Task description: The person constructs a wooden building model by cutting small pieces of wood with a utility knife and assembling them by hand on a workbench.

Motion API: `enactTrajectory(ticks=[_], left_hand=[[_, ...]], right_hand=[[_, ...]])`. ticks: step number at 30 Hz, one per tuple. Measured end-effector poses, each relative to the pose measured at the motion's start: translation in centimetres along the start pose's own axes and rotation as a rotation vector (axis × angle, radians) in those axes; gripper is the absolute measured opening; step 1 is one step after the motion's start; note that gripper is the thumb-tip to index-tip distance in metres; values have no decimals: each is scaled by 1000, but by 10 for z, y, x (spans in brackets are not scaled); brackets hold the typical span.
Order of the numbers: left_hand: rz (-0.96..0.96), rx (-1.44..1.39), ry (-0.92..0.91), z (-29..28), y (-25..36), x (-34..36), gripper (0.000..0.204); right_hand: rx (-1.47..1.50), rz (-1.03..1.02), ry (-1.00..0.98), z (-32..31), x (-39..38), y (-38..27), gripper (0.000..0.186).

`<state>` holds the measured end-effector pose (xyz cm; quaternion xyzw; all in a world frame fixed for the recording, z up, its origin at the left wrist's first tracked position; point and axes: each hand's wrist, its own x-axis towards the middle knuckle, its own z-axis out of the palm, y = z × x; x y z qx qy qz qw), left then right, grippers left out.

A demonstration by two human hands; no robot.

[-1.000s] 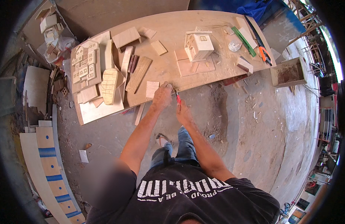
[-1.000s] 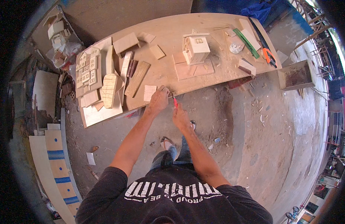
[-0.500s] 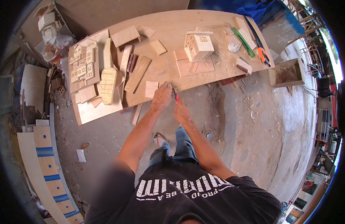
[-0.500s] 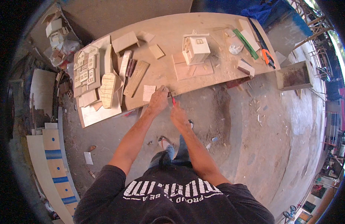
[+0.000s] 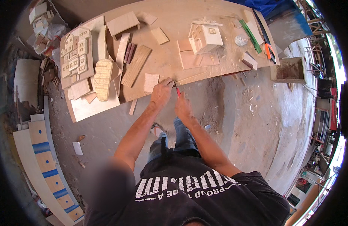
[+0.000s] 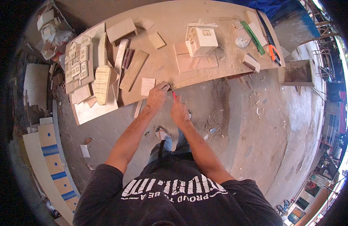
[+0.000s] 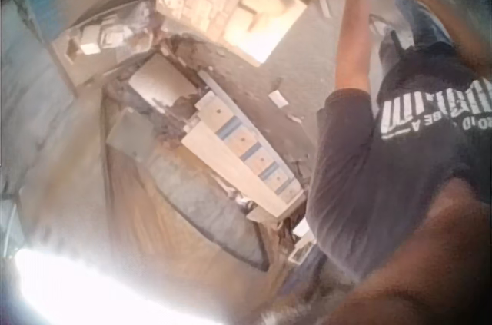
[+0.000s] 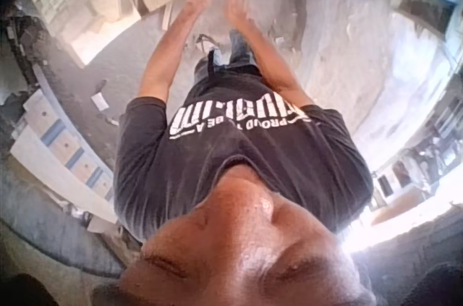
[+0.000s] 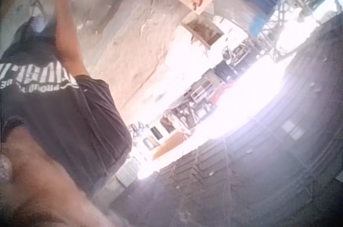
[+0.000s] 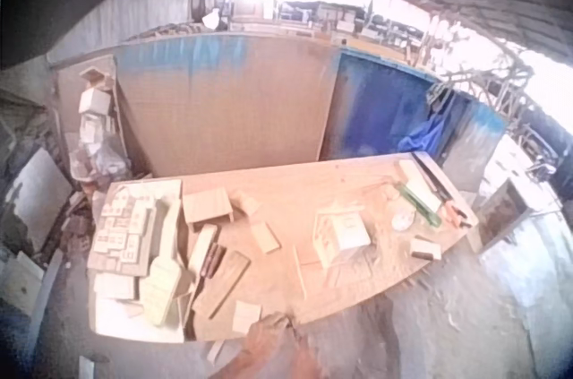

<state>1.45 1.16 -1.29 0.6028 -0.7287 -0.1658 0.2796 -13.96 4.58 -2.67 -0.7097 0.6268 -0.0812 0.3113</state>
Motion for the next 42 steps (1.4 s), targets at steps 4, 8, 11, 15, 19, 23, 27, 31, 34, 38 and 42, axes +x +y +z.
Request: enactTrajectory(ticks=[4,8,11,15,19,23,27,31,34,38,42], left_hand=[[54,19,63,-3,-1,2,20],[-64,-17,15,-6,6,6,21],[-121,38,1,-5,6,5,22],[-52,159,-17,-6,10,7,23],[-55,129,33,-7,16,0,25],[-187,8,42,-5,25,3,24],[-206,-222,271,-2,27,0,11],[-281,-231,374,-4,63,9,8],[-375,-171,382,-4,89,14,11],[-416,-93,393,3,94,14,12],[-540,-572,254,-12,87,7,12]], right_hand=[[-44,93,-82,-11,8,-15,28],[-28,-54,38,-19,9,-11,25],[151,20,34,-51,15,-19,23],[219,-240,292,-77,40,-20,24],[17,-383,151,-83,56,-11,26],[109,-486,269,-70,68,6,23],[124,-403,149,-74,62,1,18],[137,-384,210,-86,52,-3,16],[109,-356,248,-92,48,-3,17],[106,-387,218,-103,42,-5,17],[226,-484,147,-139,44,0,13]])
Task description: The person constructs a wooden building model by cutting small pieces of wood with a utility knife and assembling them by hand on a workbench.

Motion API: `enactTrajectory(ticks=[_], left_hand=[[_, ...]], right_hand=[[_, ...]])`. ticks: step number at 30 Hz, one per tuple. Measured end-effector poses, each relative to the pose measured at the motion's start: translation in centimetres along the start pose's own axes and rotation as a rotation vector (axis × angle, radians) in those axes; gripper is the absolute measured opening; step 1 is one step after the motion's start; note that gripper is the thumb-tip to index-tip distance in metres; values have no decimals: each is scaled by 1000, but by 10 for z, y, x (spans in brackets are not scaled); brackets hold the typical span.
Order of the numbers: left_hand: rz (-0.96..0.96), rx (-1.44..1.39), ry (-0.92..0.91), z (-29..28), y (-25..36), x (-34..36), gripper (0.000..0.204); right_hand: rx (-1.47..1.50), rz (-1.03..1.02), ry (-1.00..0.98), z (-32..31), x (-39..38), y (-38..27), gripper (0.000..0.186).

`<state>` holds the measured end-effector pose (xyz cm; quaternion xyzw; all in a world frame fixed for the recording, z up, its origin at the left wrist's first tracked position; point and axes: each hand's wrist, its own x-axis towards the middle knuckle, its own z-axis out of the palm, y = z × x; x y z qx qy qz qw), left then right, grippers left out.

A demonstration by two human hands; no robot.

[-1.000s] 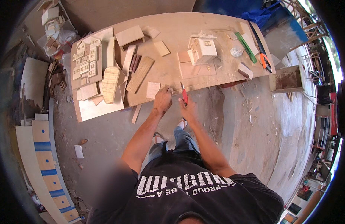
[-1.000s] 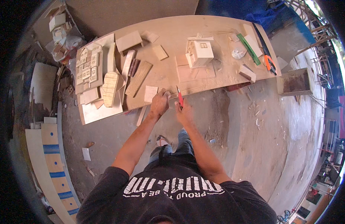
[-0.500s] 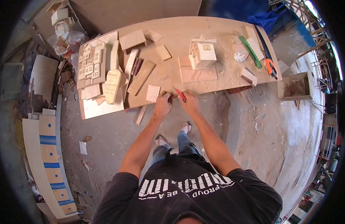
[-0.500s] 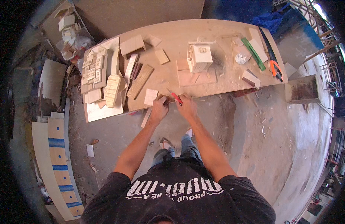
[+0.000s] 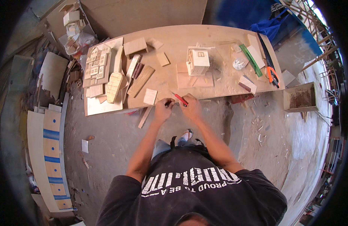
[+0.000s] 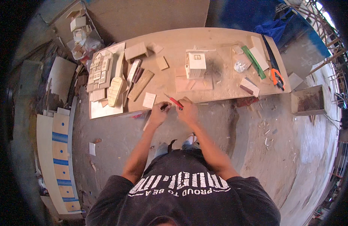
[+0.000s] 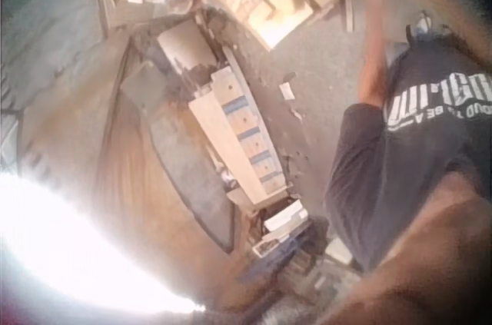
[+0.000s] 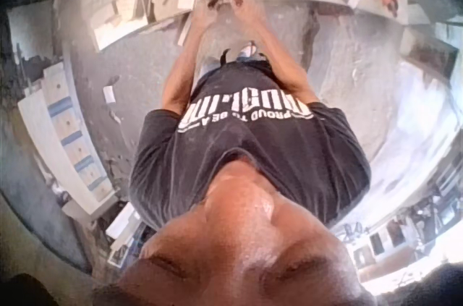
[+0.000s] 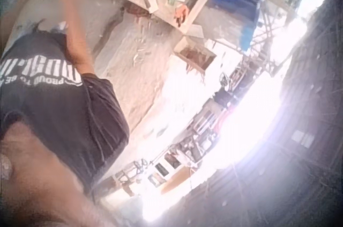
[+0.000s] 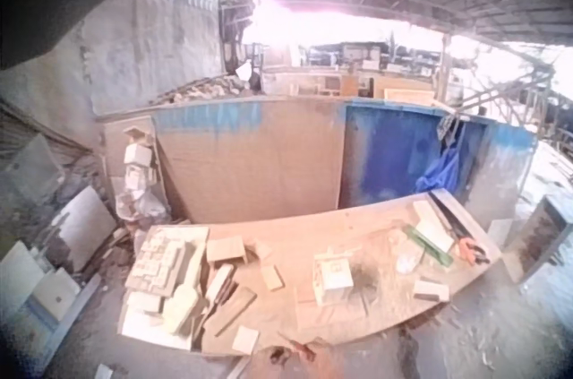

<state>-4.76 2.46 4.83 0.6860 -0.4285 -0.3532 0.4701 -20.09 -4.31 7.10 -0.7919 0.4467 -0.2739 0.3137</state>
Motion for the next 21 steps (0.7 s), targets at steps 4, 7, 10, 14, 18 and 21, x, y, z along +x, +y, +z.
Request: enactTrajectory(ticks=[4,7,10,14,18,21], left_hand=[[-29,13,-179,-23,25,-8,9],[-174,-103,-424,-38,46,-18,10],[-323,-509,-573,-46,54,-28,9],[-380,-1082,-559,-36,50,-44,9],[-459,-1349,-272,-20,28,-55,9],[-535,-1365,-115,-30,5,-45,9]], right_hand=[[95,-109,-319,-34,18,8,12],[454,-148,-629,-59,25,8,13],[677,305,-874,-84,25,-25,14],[977,442,-819,-62,2,-16,19],[638,343,-438,-31,-26,-28,19],[415,96,-249,-22,-39,-35,18]])
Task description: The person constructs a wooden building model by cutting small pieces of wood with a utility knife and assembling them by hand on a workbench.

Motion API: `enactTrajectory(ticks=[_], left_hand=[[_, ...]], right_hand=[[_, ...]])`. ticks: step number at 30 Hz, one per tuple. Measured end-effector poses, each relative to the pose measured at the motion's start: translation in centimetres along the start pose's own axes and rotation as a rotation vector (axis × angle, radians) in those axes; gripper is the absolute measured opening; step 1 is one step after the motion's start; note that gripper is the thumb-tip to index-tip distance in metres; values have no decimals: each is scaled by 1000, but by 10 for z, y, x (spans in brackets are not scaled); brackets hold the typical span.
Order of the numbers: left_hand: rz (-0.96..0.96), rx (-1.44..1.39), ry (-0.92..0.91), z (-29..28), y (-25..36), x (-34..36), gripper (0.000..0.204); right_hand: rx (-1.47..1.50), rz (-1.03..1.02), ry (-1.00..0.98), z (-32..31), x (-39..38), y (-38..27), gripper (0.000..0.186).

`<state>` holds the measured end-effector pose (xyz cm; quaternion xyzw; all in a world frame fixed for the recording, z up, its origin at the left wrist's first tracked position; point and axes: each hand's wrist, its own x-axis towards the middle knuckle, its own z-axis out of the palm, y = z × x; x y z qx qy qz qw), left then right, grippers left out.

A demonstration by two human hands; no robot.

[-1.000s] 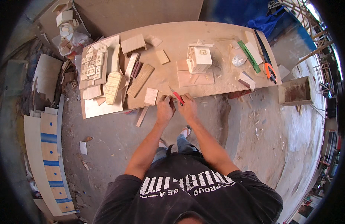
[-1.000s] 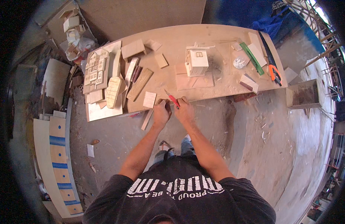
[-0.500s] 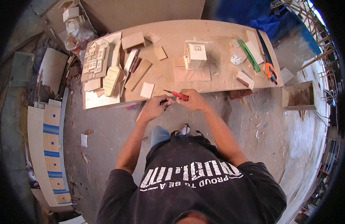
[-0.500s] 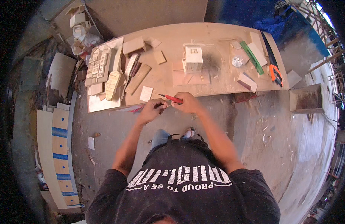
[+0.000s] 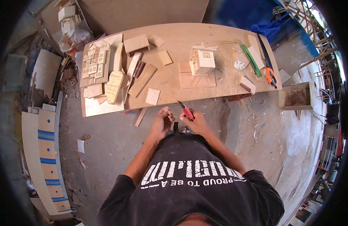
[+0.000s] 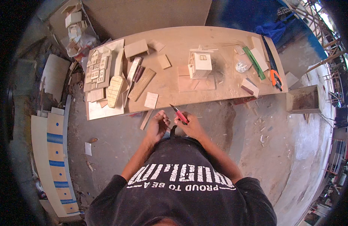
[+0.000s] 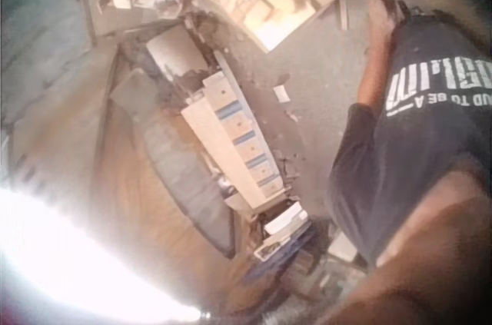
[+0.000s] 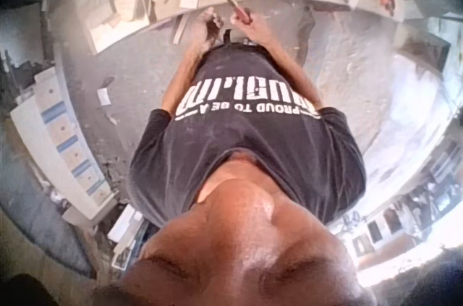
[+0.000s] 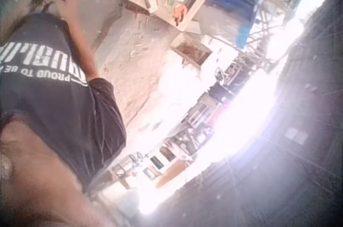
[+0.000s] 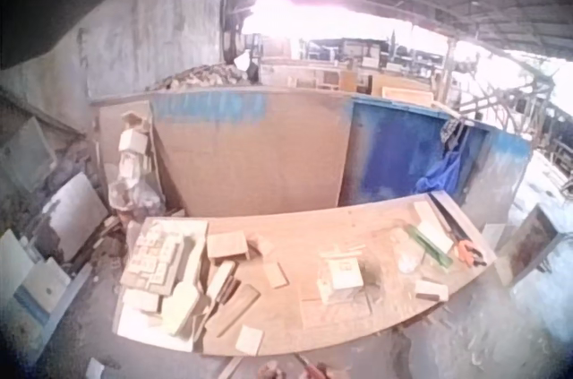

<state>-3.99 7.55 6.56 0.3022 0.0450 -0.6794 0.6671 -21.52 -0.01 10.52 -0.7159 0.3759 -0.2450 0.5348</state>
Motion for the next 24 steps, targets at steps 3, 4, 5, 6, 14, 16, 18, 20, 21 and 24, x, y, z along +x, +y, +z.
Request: enactTrajectory(ticks=[3,4,5,6,14,16,18,20,21,24], left_hand=[[36,0,67,1,26,0,11],[55,85,51,7,33,-4,12],[76,170,35,9,38,-7,13],[73,169,43,6,40,-7,13],[119,502,173,-16,19,9,19],[242,780,223,-24,16,24,18],[354,1055,296,-23,15,34,18],[521,1496,386,-10,14,53,17],[525,1497,399,-5,10,62,17],[819,1771,423,8,-1,92,14]], right_hand=[[33,109,55,-2,-13,-3,18],[32,230,94,-7,-16,-2,17],[36,236,91,-11,-18,2,17],[89,312,201,-16,-20,7,18],[-81,363,847,-145,24,115,20],[-337,276,890,-170,60,125,20],[-518,171,889,-185,93,126,22],[-537,306,829,-211,118,146,22],[-531,301,819,-221,127,158,22],[-677,229,839,-239,156,178,24]])
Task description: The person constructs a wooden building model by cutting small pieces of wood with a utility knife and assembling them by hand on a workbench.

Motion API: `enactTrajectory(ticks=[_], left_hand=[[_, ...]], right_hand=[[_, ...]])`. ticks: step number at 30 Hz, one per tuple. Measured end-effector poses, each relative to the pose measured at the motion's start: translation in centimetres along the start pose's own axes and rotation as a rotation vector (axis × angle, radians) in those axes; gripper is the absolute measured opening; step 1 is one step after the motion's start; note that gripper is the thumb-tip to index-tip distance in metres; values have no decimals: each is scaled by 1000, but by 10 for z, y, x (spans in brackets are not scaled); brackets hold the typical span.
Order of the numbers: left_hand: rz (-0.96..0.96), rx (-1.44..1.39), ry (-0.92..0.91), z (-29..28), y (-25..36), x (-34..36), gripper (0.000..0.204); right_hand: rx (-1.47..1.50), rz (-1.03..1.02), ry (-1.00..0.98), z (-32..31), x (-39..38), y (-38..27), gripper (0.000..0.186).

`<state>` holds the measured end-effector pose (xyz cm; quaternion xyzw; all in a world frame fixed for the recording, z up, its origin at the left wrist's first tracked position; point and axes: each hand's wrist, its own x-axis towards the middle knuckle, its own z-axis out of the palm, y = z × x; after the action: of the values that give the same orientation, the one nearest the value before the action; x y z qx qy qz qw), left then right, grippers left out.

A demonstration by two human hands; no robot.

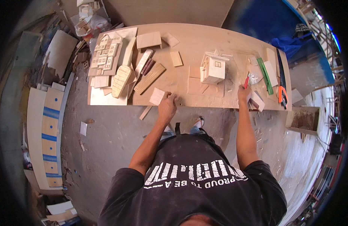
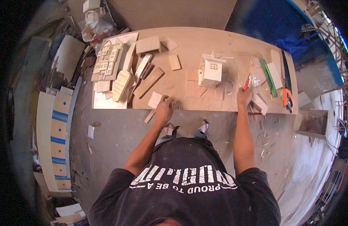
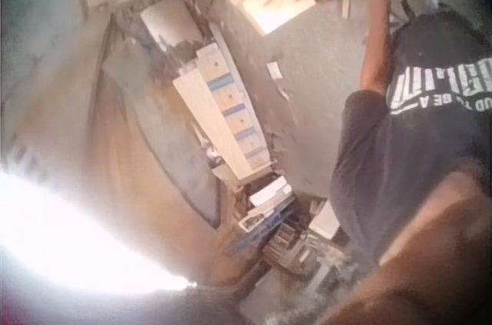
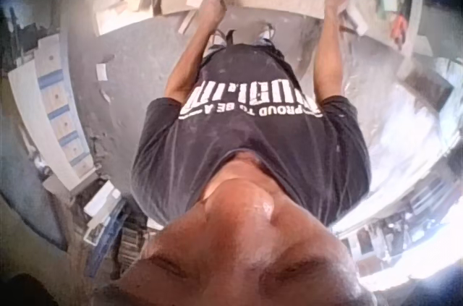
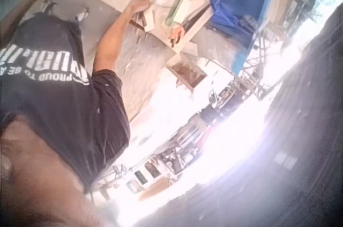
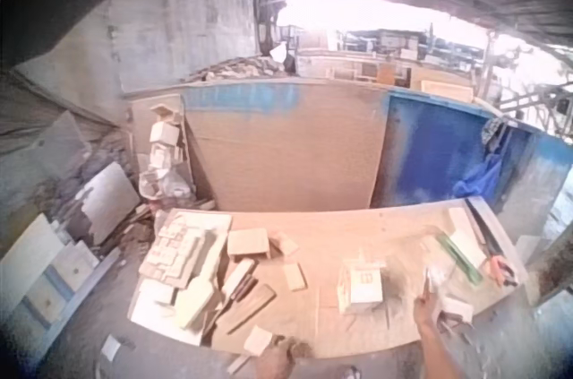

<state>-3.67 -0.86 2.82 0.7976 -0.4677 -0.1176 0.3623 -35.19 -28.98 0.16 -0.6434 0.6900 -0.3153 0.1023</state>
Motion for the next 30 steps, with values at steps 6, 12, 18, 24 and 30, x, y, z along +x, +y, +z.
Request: enactTrajectory(ticks=[6,12,18,24,30], left_hand=[[-12,103,-41,9,0,8,17],[-44,211,173,-28,-33,0,14],[255,205,-104,-34,-22,20,10],[349,386,-125,-21,-37,24,13],[-266,-490,-94,-33,-28,8,9]], right_hand=[[77,-30,-172,17,-3,4,25],[433,119,-87,-9,-19,-2,33],[533,256,-50,-58,-49,-10,26],[557,298,20,-105,-117,-36,22],[639,498,-86,-129,-221,-70,20]])
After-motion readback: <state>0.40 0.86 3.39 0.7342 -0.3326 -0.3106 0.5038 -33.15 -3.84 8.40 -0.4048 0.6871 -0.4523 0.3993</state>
